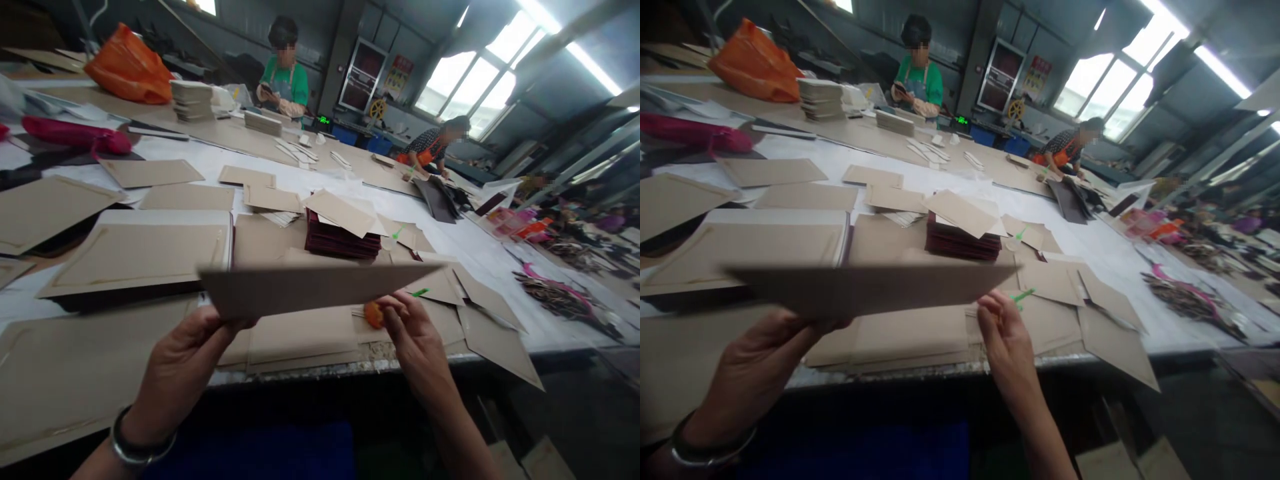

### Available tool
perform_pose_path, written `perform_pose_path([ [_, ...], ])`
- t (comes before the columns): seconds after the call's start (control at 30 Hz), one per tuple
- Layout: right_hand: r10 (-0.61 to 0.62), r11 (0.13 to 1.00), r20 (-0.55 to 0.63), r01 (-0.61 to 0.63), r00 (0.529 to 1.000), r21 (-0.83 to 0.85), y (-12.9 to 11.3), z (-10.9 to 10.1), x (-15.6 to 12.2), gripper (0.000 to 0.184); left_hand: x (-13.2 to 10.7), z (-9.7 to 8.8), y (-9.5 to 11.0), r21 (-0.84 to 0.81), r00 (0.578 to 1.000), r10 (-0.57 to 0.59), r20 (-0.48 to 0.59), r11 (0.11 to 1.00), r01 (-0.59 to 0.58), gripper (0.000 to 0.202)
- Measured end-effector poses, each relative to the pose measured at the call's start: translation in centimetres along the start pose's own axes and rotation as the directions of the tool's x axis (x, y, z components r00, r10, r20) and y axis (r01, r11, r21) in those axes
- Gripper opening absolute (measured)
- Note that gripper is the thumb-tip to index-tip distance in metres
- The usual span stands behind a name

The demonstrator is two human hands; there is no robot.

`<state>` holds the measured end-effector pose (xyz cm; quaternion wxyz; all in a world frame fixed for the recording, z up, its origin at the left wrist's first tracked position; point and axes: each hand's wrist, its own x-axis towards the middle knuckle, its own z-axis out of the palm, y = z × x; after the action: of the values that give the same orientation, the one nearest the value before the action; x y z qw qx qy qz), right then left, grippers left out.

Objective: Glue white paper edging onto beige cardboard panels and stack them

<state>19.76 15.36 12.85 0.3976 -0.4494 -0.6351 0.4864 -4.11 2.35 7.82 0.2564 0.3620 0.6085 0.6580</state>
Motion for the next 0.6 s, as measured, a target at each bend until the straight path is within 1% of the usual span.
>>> perform_pose_path([
  [0.03, 0.069, 0.995, 0.007, -0.069, 0.998, 0.078, -0.1, 0.1, 0.1, 0.044, 0.0, -0.5, -0.5, 0.078, 0.994, 0.109, 0.030, 0.991, -0.111, 0.013],
  [0.07, 0.153, 0.969, 0.043, -0.159, 0.987, 0.189, -0.2, 0.1, 0.1, 0.046, 0.0, -1.0, -1.0, 0.131, 0.976, 0.203, 0.083, 0.968, -0.212, 0.014],
  [0.1, 0.234, 0.917, 0.109, -0.257, 0.966, 0.307, -0.2, 0.1, -0.1, 0.051, -0.1, -1.4, -1.5, 0.165, 0.951, 0.274, 0.142, 0.941, -0.296, 0.017],
  [0.17, 0.345, 0.768, 0.250, -0.425, 0.905, 0.479, -0.1, -0.3, -0.6, 0.065, -0.2, -2.1, -2.5, 0.220, 0.902, 0.366, 0.228, 0.883, -0.414, 0.026],
  [0.2, 0.374, 0.707, 0.296, -0.477, 0.879, 0.522, 0.1, -0.5, -0.8, 0.069, -0.2, -2.3, -2.9, 0.255, 0.884, 0.390, 0.257, 0.855, -0.452, 0.030],
  [0.23, 0.396, 0.673, 0.325, -0.513, 0.859, 0.533, 0.3, -0.8, -1.1, 0.069, -0.2, -2.4, -3.1, 0.290, 0.867, 0.413, 0.278, 0.825, -0.485, 0.032],
  [0.27, 0.419, 0.667, 0.332, -0.534, 0.845, 0.519, 0.6, -1.1, -1.3, 0.066, -0.1, -2.3, -3.3, 0.324, 0.852, 0.432, 0.295, 0.794, -0.514, 0.033],
  [0.3, 0.438, 0.682, 0.321, -0.543, 0.839, 0.490, 1.0, -1.3, -1.5, 0.062, 0.0, -2.2, -3.4, 0.357, 0.840, 0.446, 0.310, 0.764, -0.537, 0.033],
  [0.33, 0.453, 0.706, 0.302, -0.545, 0.839, 0.453, 1.3, -1.4, -1.5, 0.059, 0.1, -1.9, -3.5, 0.391, 0.834, 0.452, 0.316, 0.739, -0.549, 0.033],
  [0.37, 0.461, 0.731, 0.277, -0.538, 0.843, 0.420, 1.8, -1.3, -1.5, 0.057, 0.2, -1.5, -3.6, 0.431, 0.837, 0.455, 0.304, 0.718, -0.547, 0.034],
  [0.4, 0.462, 0.752, 0.247, -0.524, 0.852, 0.400, 2.2, -1.2, -1.4, 0.056, 0.2, -1.1, -3.7, 0.477, 0.850, 0.453, 0.268, 0.704, -0.526, 0.034],
  [0.47, 0.442, 0.780, 0.175, -0.474, 0.880, 0.409, 3.3, -0.6, -1.2, 0.053, 0.0, -0.2, -4.0, 0.580, 0.901, 0.414, 0.133, 0.704, -0.409, 0.036],
  [0.53, 0.417, 0.795, 0.113, -0.422, 0.902, 0.435, 4.5, 0.3, -1.0, 0.054, -0.6, 0.5, -4.5, 0.641, 0.937, 0.350, 0.002, 0.719, -0.270, 0.038],
  [0.57, 0.409, 0.801, 0.087, -0.403, 0.908, 0.443, 5.0, 0.7, -1.0, 0.054, -1.0, 0.7, -4.7, 0.652, 0.944, 0.328, -0.021, 0.720, -0.236, 0.039],
  [0.6, 0.405, 0.806, 0.065, -0.390, 0.912, 0.446, 5.6, 1.2, -1.1, 0.055, -1.4, 0.9, -5.0, 0.658, 0.946, 0.325, -0.007, 0.714, -0.240, 0.040],
])
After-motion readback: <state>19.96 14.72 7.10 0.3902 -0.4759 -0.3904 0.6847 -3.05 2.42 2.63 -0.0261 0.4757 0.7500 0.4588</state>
